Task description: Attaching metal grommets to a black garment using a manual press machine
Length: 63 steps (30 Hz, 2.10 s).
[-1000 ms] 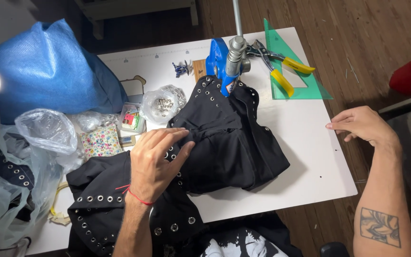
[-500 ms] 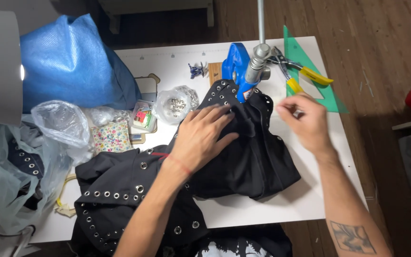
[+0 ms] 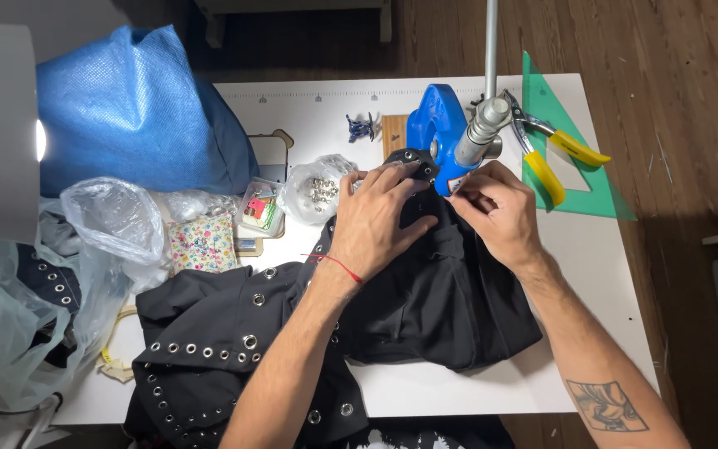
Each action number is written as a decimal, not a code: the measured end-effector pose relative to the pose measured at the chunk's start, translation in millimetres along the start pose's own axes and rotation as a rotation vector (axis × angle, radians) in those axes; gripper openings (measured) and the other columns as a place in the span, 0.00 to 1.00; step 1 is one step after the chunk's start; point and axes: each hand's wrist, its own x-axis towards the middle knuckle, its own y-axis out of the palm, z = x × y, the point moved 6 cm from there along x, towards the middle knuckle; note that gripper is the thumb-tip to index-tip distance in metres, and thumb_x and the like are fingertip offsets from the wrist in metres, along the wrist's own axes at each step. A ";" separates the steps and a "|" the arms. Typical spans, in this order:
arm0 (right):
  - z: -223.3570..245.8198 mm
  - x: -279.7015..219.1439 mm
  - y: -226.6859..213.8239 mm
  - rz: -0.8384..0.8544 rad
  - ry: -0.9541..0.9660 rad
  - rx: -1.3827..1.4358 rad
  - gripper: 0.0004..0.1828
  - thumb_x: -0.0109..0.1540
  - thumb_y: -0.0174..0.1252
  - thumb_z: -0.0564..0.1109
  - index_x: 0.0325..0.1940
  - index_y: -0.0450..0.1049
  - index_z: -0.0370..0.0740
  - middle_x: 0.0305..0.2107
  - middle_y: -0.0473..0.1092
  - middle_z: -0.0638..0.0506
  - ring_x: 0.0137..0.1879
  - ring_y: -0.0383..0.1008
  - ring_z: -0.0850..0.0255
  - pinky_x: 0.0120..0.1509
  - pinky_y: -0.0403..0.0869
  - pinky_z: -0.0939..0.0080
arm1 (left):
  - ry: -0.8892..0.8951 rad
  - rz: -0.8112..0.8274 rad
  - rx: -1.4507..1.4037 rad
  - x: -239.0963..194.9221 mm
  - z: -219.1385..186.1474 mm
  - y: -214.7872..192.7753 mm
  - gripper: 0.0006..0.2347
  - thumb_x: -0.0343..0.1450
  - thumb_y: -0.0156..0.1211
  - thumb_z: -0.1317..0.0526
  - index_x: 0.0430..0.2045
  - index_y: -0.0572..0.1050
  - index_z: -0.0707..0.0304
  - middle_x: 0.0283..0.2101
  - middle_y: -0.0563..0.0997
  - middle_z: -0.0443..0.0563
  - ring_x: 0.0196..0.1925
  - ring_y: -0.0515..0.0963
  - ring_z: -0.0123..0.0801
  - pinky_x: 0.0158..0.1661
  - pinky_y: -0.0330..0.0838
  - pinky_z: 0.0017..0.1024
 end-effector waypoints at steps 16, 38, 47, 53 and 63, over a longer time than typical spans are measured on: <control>-24.3 6.9 6.9 0.046 0.013 0.147 0.07 0.67 0.79 0.40 0.43 0.88 0.35 0.35 0.76 0.46 0.34 0.77 0.65 0.31 0.75 0.63 | 0.070 -0.018 -0.139 -4.1 -2.3 -3.7 0.20 0.73 0.76 0.47 0.60 0.84 0.46 0.68 0.84 0.46 0.76 0.80 0.42 0.61 0.64 0.52; -62.7 9.0 14.4 0.155 0.376 0.392 0.18 0.58 0.85 0.35 0.49 0.87 0.33 0.39 0.82 0.48 0.43 0.82 0.64 0.51 0.86 0.58 | 0.252 -0.173 0.065 -15.9 -3.5 8.4 0.15 0.76 0.72 0.49 0.57 0.87 0.45 0.63 0.88 0.42 0.73 0.82 0.32 0.61 0.62 0.48; -64.2 5.7 7.8 0.128 0.289 0.289 0.14 0.64 0.83 0.40 0.50 0.87 0.33 0.34 0.82 0.46 0.37 0.76 0.66 0.39 0.83 0.61 | 0.337 -0.285 0.119 -18.1 -10.4 4.6 0.08 0.78 0.69 0.51 0.47 0.87 0.47 0.55 0.89 0.42 0.69 0.83 0.31 0.61 0.63 0.47; -41.5 10.7 8.1 0.140 0.243 0.240 0.13 0.63 0.83 0.38 0.47 0.86 0.34 0.33 0.82 0.45 0.34 0.76 0.64 0.37 0.83 0.60 | 0.349 -0.294 0.087 -16.7 -13.5 -0.1 0.07 0.78 0.69 0.53 0.45 0.86 0.49 0.54 0.90 0.43 0.69 0.84 0.32 0.59 0.65 0.46; 1.2 15.3 -8.0 0.143 0.101 0.057 0.05 0.66 0.81 0.39 0.42 0.90 0.37 0.32 0.79 0.45 0.27 0.71 0.69 0.28 0.75 0.64 | 0.455 -0.354 0.135 -16.1 -17.2 2.5 0.05 0.80 0.66 0.57 0.45 0.86 0.52 0.55 0.90 0.48 0.67 0.85 0.39 0.58 0.67 0.46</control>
